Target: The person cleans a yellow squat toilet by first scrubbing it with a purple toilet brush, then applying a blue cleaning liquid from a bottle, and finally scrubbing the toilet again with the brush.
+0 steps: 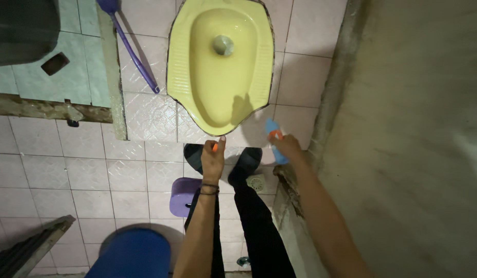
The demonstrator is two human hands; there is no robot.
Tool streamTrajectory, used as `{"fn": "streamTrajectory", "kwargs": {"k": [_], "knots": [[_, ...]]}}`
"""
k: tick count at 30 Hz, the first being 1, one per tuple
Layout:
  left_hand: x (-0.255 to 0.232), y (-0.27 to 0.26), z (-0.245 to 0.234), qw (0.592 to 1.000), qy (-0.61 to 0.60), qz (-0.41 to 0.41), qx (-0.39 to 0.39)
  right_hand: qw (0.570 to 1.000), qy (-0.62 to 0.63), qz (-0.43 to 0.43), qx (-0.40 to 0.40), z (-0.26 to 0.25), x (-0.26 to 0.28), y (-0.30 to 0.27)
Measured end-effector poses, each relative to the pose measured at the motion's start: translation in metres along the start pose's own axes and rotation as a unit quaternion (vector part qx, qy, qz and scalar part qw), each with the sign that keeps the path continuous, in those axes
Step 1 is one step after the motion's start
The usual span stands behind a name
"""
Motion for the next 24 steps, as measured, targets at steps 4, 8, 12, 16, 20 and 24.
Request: {"fn": "streamTrajectory", "kwargs": {"k": [4, 8, 12, 16, 20, 24], "knots": [[-0.004, 0.003, 0.004, 0.998, -0.058, 0.011, -0.009, 1.0, 0.018, -0.02, -0.006, -0.035, 0.019, -0.002], [-0.017, 0.009, 0.01, 0.995, -0.09, 0.047, -0.02, 0.998, 0.054, -0.027, -0.014, -0.065, 0.044, -0.01], [-0.025, 0.014, 0.016, 0.99, -0.118, 0.069, -0.032, 0.996, 0.086, -0.03, -0.025, -0.077, 0.062, -0.015], [-0.027, 0.015, 0.017, 0.983, -0.173, 0.055, -0.03, 0.994, 0.1, -0.028, -0.03, -0.068, 0.06, -0.014], [-0.033, 0.012, 0.008, 0.983, -0.168, 0.073, -0.029, 0.996, 0.074, -0.018, -0.04, -0.049, 0.05, -0.016], [-0.032, 0.008, -0.002, 0.988, -0.14, 0.062, -0.019, 0.992, 0.122, -0.007, -0.034, -0.043, 0.043, -0.024]]}}
Point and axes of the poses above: each hand's wrist, its own y-axis towards the middle knuckle, its own z-axis out of the palm, x = y × z, the point moved 7 cm from there along y, towards the middle knuckle, and after that the axes turned 8 degrees about z, right-handed, at the moved point
